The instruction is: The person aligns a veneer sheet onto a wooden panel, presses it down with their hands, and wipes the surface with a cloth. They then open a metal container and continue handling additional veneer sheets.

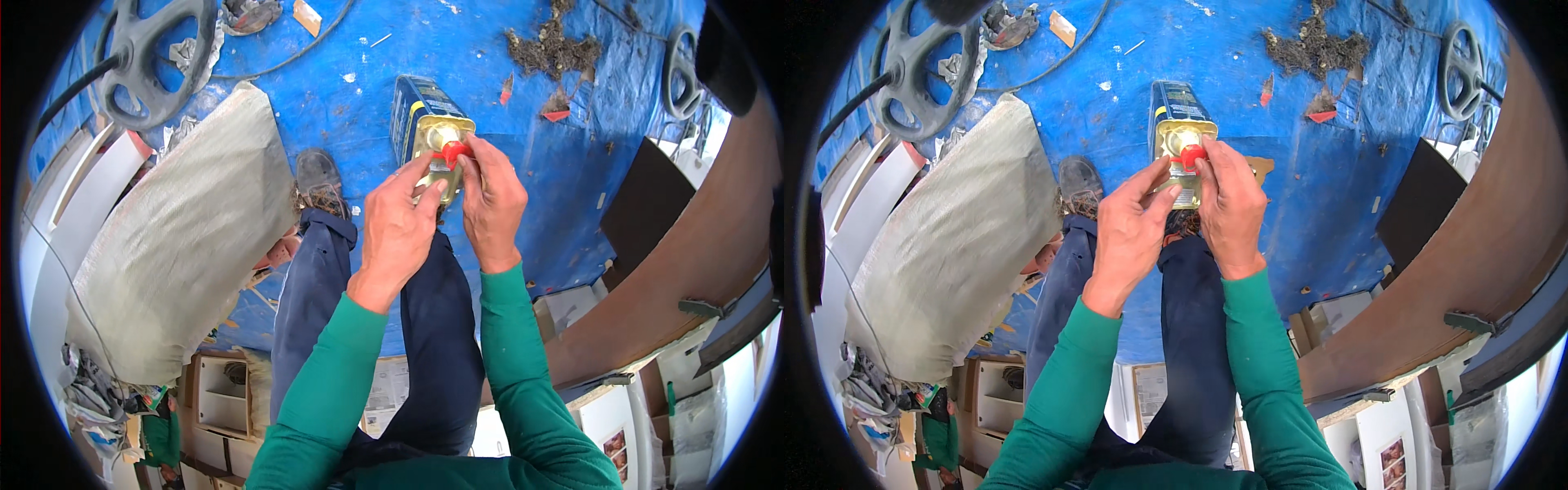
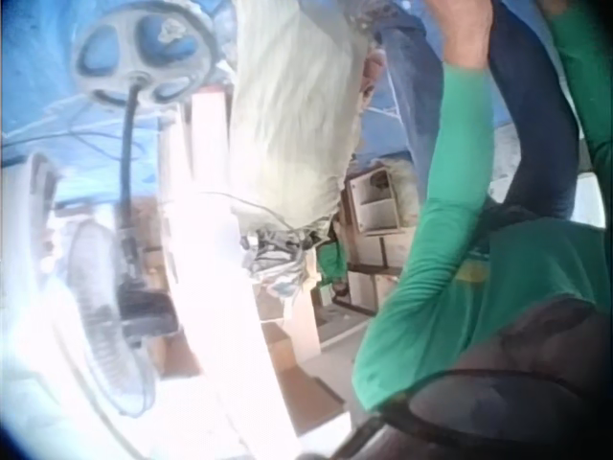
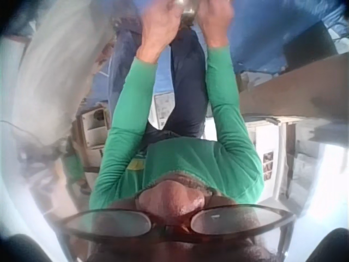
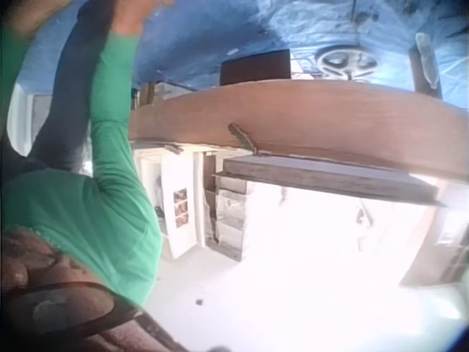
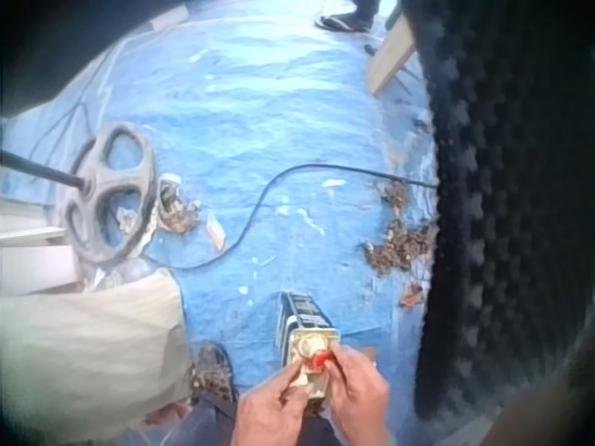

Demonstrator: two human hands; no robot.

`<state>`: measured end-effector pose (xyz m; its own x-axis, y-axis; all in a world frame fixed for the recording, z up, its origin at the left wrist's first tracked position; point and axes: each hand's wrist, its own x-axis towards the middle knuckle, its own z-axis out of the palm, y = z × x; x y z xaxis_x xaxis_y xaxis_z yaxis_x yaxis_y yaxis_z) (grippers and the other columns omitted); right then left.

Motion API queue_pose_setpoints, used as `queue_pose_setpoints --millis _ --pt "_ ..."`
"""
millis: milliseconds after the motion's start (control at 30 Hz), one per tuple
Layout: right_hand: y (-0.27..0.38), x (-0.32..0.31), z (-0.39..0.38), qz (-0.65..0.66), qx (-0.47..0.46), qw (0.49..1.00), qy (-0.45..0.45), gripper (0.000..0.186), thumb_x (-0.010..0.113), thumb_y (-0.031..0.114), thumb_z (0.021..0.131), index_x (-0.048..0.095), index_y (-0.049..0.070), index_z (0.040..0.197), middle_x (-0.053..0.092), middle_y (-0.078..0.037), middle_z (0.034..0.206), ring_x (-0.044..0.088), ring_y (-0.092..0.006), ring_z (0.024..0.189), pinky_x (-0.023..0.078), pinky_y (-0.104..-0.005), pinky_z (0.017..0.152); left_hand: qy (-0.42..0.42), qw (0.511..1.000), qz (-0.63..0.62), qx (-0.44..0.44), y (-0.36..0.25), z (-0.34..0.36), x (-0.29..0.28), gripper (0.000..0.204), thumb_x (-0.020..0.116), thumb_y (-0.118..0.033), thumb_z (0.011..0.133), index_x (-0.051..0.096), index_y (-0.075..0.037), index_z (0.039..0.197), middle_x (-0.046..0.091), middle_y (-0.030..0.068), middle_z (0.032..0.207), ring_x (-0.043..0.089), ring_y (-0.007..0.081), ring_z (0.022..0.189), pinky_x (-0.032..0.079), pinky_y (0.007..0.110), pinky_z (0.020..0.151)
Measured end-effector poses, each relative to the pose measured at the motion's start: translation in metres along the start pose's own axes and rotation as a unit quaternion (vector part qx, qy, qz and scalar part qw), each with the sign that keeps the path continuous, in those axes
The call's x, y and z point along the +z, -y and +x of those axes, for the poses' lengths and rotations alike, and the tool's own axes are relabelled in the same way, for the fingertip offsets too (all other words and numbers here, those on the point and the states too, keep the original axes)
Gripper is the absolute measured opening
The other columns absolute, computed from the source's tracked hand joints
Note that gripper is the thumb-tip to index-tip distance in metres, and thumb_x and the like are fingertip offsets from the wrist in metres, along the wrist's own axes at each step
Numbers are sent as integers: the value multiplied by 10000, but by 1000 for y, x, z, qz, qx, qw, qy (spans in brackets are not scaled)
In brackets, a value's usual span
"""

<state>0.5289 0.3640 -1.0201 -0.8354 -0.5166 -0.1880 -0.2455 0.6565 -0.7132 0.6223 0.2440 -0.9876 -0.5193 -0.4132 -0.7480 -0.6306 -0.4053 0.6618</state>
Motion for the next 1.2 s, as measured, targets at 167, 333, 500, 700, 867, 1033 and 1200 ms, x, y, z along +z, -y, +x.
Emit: queue_pose_setpoints --millis 167,333,500,700,867,1033,1200 --pt "-6 -12 20 -45 -59 994 81 271 783 -28 943 780 57 1200 775 -155 1132 773 -341 997 621 -404 826 18 988 -118 -95 16 14 20 509 677 -90 1077 581 81 1547 736 215 1417 711 228 1288 549 339 1096" --pt "-5 -20 41 -35 -68 987 139 224 798 -27 921 795 57 1128 778 -136 1078 769 -339 932 616 -402 790 -18 990 -116 -84 25 23 25 469 698 -94 1057 634 86 1486 758 262 1356 751 276 1258 579 363 1048" --pt "-3 -19 43 -15 -11 990 139 165 812 -5 925 810 39 1084 778 -135 999 764 -312 869 605 -390 759 -23 981 -160 -111 26 28 28 483 739 -70 1047 631 100 1485 765 194 1355 741 184 1186 583 315 1026" --pt "7 -15 39 23 91 989 115 147 824 15 932 837 16 1079 779 -135 952 743 -250 816 580 -357 735 -85 982 -115 -119 19 34 32 356 813 -125 996 777 70 1292 827 206 1170 796 194 1026 618 324 895" --pt "13 -11 35 42 167 982 80 138 821 30 937 850 2 1068 777 -136 909 732 -221 804 562 -345 730 -115 988 -39 -97 4 35 33 251 811 -145 1003 840 23 1187 853 151 1043 775 141 922 595 312 820" --pt "16 -9 37 47 249 965 74 155 815 89 943 852 -9 1057 774 -148 877 748 -250 818 558 -372 738 -111 991 61 -47 2 40 30 222 798 -165 1003 857 0 1140 846 183 974 778 170 837 595 339 784" --pt "13 0 31 71 285 955 34 181 804 109 952 849 -14 1076 781 -152 901 762 -260 823 568 -380 759 -87 991 89 -57 -7 47 26 223 789 -176 1009 853 11 1113 841 187 948 781 180 813 596 356 759"
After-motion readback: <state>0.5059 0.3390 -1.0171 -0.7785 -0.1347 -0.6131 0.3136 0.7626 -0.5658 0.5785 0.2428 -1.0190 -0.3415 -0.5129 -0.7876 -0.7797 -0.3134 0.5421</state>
